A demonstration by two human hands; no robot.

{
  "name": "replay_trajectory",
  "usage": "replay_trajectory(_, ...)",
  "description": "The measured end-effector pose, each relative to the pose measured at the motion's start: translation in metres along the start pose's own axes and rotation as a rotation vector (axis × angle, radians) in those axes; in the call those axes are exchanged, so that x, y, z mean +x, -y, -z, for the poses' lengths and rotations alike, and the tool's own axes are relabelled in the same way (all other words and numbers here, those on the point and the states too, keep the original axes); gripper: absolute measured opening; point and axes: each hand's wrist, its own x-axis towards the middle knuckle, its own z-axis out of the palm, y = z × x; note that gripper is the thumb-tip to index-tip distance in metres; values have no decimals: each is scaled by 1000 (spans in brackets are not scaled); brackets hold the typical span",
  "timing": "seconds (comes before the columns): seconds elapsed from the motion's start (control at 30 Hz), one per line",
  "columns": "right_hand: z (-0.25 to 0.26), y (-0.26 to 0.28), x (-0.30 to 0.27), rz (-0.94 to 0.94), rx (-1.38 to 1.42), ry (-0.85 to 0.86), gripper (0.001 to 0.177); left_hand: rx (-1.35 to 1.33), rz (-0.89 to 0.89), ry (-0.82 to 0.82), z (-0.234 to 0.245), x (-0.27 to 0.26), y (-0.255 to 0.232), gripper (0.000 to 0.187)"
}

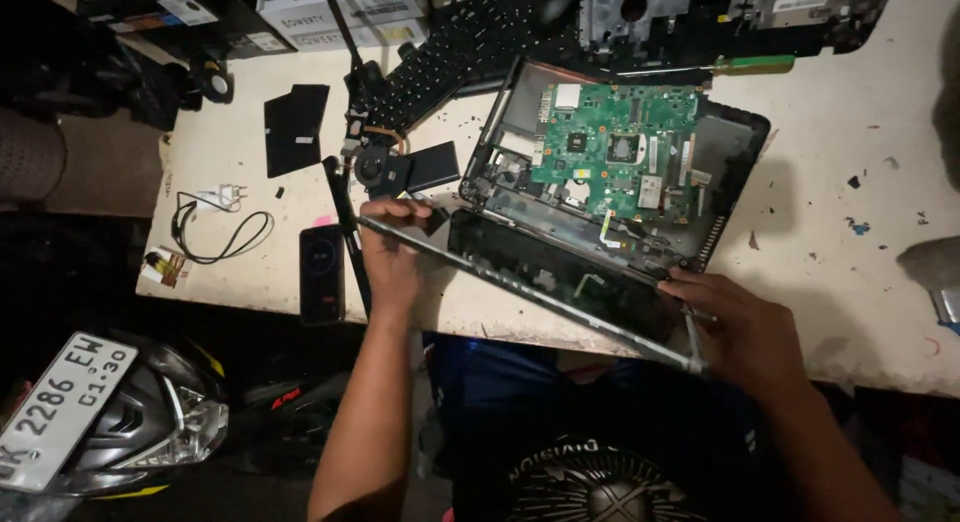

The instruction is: The person is repairing a disassembled laptop on a cluttered workbench. They use a screwdriver to remove screws from the laptop screen bezel and then detach the screen from the main body.

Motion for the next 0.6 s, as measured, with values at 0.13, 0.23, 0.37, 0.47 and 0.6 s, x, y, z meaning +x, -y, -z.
replay_trajectory(0.13,6,1,5,-57,45,66,53,98,95,14,3,14,-3,45)
replay_trajectory(0.23,10,6,9,-122,27,84,53,195,145,31,9,20,4,48)
replay_trajectory(0.37,29,28,20,-66,235,-122,21,426,131,90,16,37,6,50)
replay_trajectory(0.47,24,24,18,103,-12,-275,29,460,193,101,5,43,-10,49)
replay_trajectory(0.6,35,29,19,-27,68,-176,32,445,191,80,3,43,-7,61)
